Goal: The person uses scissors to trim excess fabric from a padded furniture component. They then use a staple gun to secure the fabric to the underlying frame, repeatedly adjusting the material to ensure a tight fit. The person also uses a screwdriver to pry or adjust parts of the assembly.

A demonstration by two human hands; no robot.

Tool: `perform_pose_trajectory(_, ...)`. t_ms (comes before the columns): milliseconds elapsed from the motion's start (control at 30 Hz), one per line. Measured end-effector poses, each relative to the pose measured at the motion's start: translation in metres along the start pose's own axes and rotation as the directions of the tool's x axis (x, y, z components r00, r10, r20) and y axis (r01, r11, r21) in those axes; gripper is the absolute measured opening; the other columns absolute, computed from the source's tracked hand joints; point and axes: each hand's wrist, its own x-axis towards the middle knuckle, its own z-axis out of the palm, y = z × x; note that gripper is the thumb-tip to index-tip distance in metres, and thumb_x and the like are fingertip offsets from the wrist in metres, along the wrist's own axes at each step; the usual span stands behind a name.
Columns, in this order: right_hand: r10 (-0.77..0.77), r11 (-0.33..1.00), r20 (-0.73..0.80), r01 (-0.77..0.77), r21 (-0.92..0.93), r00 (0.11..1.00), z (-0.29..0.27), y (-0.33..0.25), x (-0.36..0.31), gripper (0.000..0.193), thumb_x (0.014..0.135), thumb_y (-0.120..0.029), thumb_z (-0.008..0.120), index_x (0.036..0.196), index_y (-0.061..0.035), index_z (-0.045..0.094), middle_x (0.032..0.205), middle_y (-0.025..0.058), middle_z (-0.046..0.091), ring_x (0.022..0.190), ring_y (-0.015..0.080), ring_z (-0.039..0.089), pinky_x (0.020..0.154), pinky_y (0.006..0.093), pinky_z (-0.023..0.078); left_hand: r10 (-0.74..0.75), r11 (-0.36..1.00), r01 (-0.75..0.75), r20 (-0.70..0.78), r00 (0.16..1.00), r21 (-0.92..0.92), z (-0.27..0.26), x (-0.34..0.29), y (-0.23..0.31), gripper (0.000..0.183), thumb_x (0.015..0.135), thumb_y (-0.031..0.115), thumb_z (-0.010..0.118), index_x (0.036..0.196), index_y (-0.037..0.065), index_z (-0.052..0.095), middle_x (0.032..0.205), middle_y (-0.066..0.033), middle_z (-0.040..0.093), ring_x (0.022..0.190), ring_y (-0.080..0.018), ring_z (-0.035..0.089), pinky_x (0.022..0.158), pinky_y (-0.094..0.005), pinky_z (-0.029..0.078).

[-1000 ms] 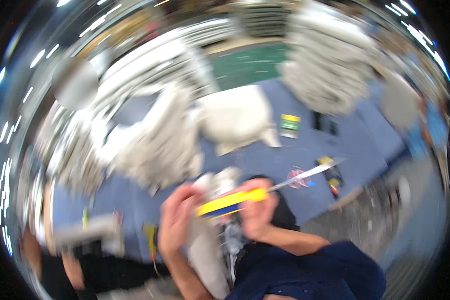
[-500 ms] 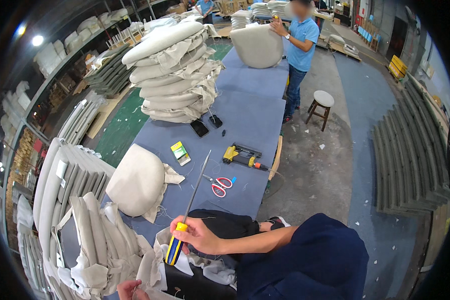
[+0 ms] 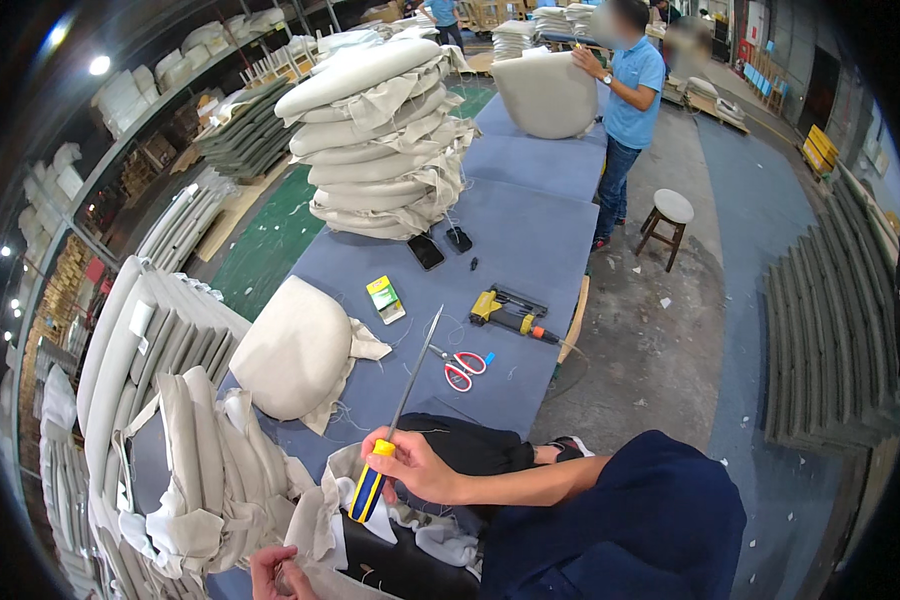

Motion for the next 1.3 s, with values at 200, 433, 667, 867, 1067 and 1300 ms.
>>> perform_pose_trajectory(200,0.007,1.0,-0.009,-0.007,-0.013,1.0,-0.003,0.0,0.001,0.021,0.103,-0.024,0.059,0.108,-0.0038,0.053,0.08,0.0013,0.057,0.054,0.0075,0.06,0.046,0.0214,0.047,0.0,1.0,0.0,0.008,1.0,0.01,-0.001,-0.002,-0.001,0.015,0.096,0.005,0.056,0.102,-0.004,0.067,0.088,-0.0068,0.067,0.07,-0.0099,0.052,0.06,-0.0252,0.04)
perform_pose_trajectory(433,0.03,0.999,-0.012,-0.031,-0.029,0.999,-0.005,0.001,0.001,0.021,0.102,-0.023,0.06,0.107,-0.0035,0.055,0.081,0.0014,0.057,0.054,0.0072,0.059,0.047,0.0213,0.048,-0.059,0.988,0.08,0.154,0.986,-0.134,-0.008,0.008,0.017,0.019,0.101,0.009,0.055,0.099,-0.005,0.067,0.082,-0.006,0.065,0.075,-0.0128,0.057,0.072,-0.026,0.046)
perform_pose_trajectory(667,0.041,0.998,0.004,-0.041,-0.037,0.999,-0.002,-0.009,0.0,0.02,0.103,-0.021,0.059,0.108,-0.0023,0.055,0.084,0.0041,0.057,0.057,0.0092,0.059,0.049,0.0229,0.05,-0.032,0.949,0.111,0.26,0.965,-0.296,-0.022,0.021,-0.009,0.027,0.104,0.018,0.054,0.097,-0.005,0.067,0.078,-0.0067,0.063,0.076,-0.0158,0.058,0.077,-0.03,0.047)
perform_pose_trajectory(867,-0.198,0.98,0.04,0.198,-0.002,0.979,0.028,-0.055,0.037,0.019,0.103,-0.018,0.058,0.112,-0.0025,0.053,0.085,0.0032,0.055,0.057,0.0091,0.059,0.049,0.0228,0.049,0.028,0.962,0.029,0.205,0.978,-0.271,-0.01,0.024,-0.035,0.038,0.104,0.031,0.05,0.092,-0.004,0.061,0.08,-0.0092,0.064,0.077,-0.0142,0.059,0.075,-0.0278,0.046)
perform_pose_trajectory(1067,-0.097,0.993,0.2,0.109,-0.046,0.975,0.044,-0.04,0.024,0.018,0.104,-0.016,0.055,0.114,-0.0016,0.051,0.098,0.0133,0.067,0.067,0.0112,0.061,0.055,0.0243,0.051,0.083,0.954,-0.037,0.144,0.986,-0.297,0.001,0.028,-0.037,0.037,0.106,0.027,0.048,0.09,-0.004,0.06,0.079,-0.0093,0.063,0.077,-0.0154,0.059,0.077,-0.0284,0.046)
perform_pose_trajectory(1300,-0.222,0.97,0.083,0.211,0.12,0.971,0.059,-0.024,0.017,0.022,0.103,-0.02,0.058,0.116,-0.003,0.051,0.091,0.0044,0.056,0.064,0.009,0.059,0.056,0.0231,0.05,0.081,0.945,-0.043,0.106,0.991,-0.323,0.004,0.021,-0.036,0.037,0.107,0.026,0.048,0.09,-0.004,0.06,0.079,-0.0088,0.062,0.078,-0.0155,0.059,0.077,-0.0286,0.046)
